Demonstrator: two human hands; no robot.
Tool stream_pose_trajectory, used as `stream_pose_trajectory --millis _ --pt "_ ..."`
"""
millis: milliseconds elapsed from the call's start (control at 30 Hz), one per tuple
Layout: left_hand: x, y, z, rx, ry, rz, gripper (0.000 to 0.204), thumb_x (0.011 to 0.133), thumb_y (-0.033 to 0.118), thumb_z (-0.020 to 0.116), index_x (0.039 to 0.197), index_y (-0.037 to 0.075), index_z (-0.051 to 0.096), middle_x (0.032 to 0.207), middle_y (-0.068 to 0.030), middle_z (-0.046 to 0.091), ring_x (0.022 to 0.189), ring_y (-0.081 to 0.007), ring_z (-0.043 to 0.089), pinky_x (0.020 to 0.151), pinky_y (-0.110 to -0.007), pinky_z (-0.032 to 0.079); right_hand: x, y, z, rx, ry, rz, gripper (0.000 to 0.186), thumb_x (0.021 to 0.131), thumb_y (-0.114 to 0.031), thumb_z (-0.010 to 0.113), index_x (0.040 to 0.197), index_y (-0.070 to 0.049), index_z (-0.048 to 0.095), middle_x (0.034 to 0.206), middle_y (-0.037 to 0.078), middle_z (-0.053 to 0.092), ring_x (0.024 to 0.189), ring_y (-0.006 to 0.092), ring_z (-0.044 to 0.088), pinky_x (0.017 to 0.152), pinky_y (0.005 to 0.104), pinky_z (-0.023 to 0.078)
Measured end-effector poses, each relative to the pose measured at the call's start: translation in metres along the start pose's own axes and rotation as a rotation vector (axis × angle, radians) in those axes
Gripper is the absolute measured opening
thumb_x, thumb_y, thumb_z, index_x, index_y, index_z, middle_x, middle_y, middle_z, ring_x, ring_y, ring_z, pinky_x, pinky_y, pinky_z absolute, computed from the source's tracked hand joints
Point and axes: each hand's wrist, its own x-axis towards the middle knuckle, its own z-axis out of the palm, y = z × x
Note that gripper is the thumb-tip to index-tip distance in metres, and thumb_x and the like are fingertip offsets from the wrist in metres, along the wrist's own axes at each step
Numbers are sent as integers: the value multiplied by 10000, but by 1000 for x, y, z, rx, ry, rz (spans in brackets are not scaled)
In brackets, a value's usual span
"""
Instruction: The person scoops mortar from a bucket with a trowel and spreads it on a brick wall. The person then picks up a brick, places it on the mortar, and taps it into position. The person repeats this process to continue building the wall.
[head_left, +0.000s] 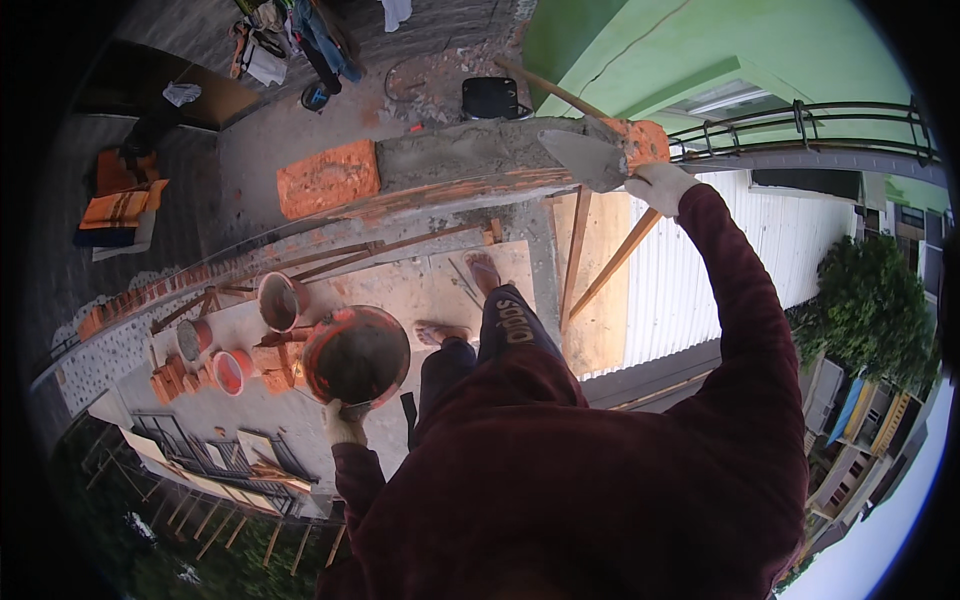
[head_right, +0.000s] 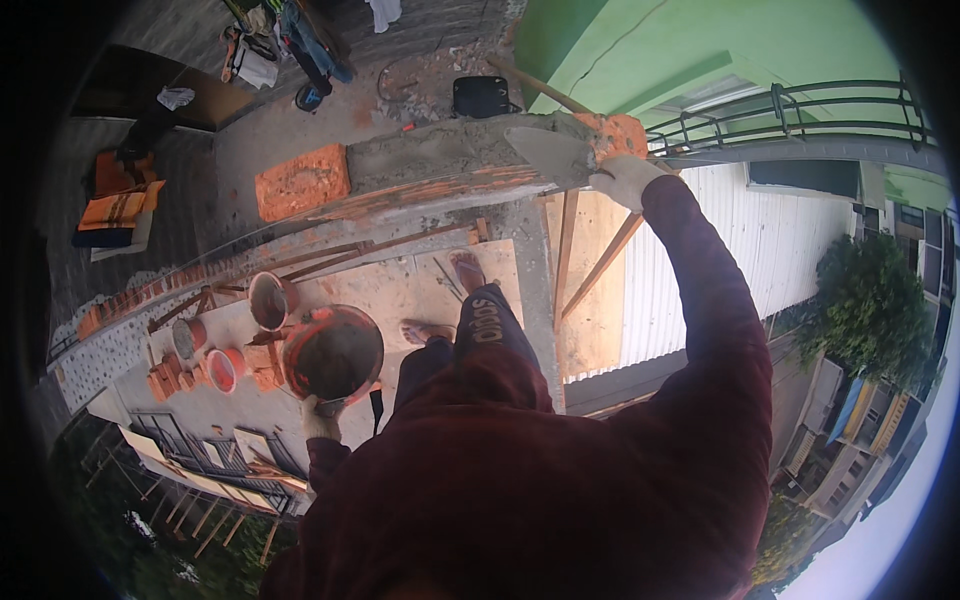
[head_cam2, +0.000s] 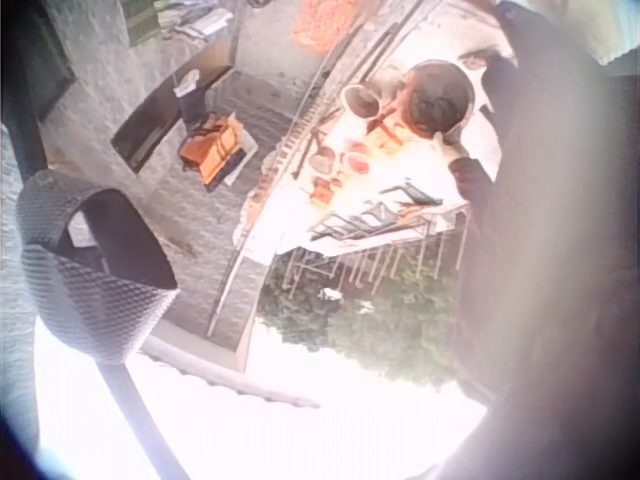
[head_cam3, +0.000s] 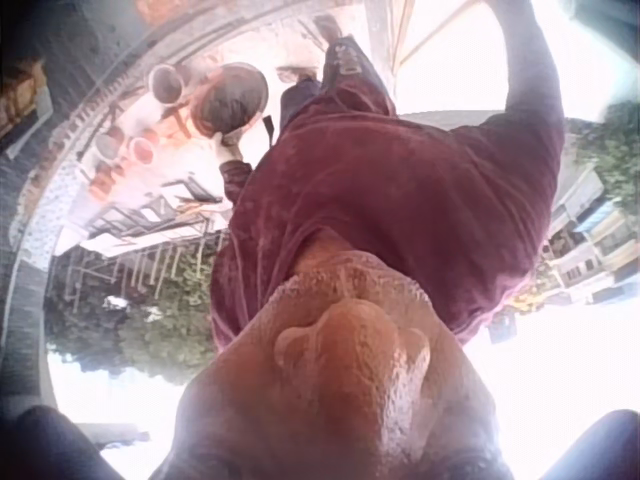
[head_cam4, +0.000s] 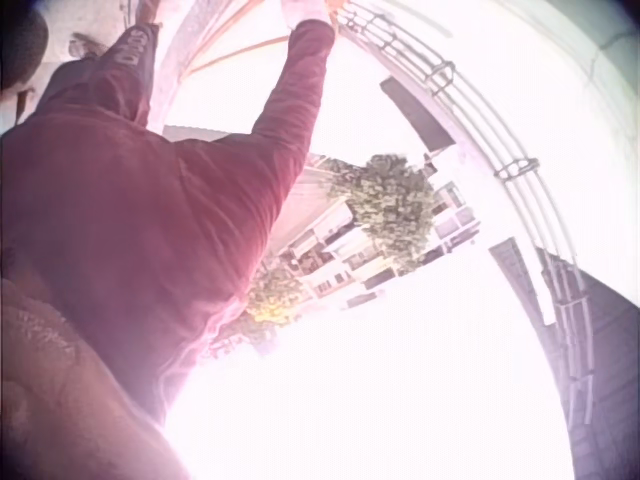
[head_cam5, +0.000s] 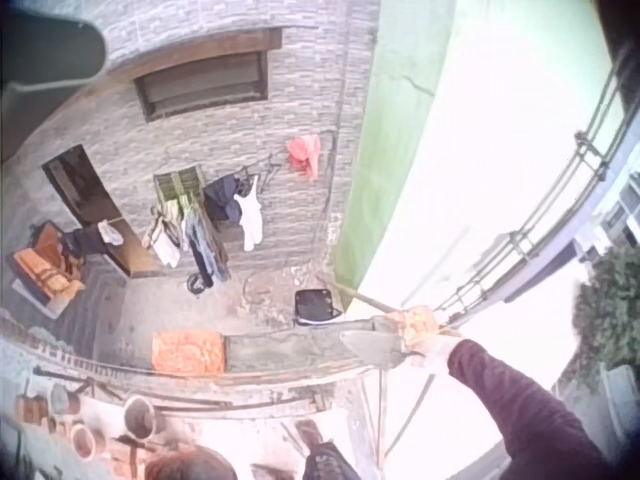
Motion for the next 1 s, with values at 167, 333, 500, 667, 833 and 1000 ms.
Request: stream_pose_trajectory --millis 167,333,500,667,833,1000 --pt "-13 -3 2 -25 7 5 332 866 139 649 1186 99 569 1170 -155 661 970 -355 690 768 -587 608 -22 13 -3 -1 44 -7 455 989 -402 511 1114 8 663 950 212 700 929 353 689 860 455 523" --pt "-11 -7 -4 54 45 -2 328 877 192 654 1183 102 582 1146 -141 671 958 -338 685 783 -575 602 5 -32 8 -79 177 -214 436 993 -383 512 1068 17 668 1044 273 680 1038 423 645 903 488 502" --pt "-22 -6 7 56 34 10 339 871 187 652 1184 92 562 1125 -158 667 931 -343 686 776 -569 605 17 1 11 -114 113 -96 460 1002 -395 502 1057 26 678 1027 238 699 1027 410 659 907 469 507" --pt "-21 -19 -15 -22 83 5 334 852 136 652 1157 64 538 1138 -187 647 937 -369 684 738 -573 617 -20 23 -15 -99 50 55 441 969 -383 504 1101 4 669 1061 254 694 1039 402 664 933 480 497" --pt "-37 -14 -25 -42 131 19 322 876 156 636 1172 61 553 1155 -177 655 943 -362 687 767 -584 614 -46 -34 -30 -391 486 -36 237 929 -156 574 1144 -81 641 1036 168 684 968 342 704 804 479 567" --pt "-19 -14 -31 -82 55 -42 341 864 121 630 1185 51 539 1183 -201 637 965 -383 679 753 -602 613 40 -101 -8 -612 697 -230 167 892 -70 604 1054 -59 644 981 128 662 940 315 700 747 421 591"
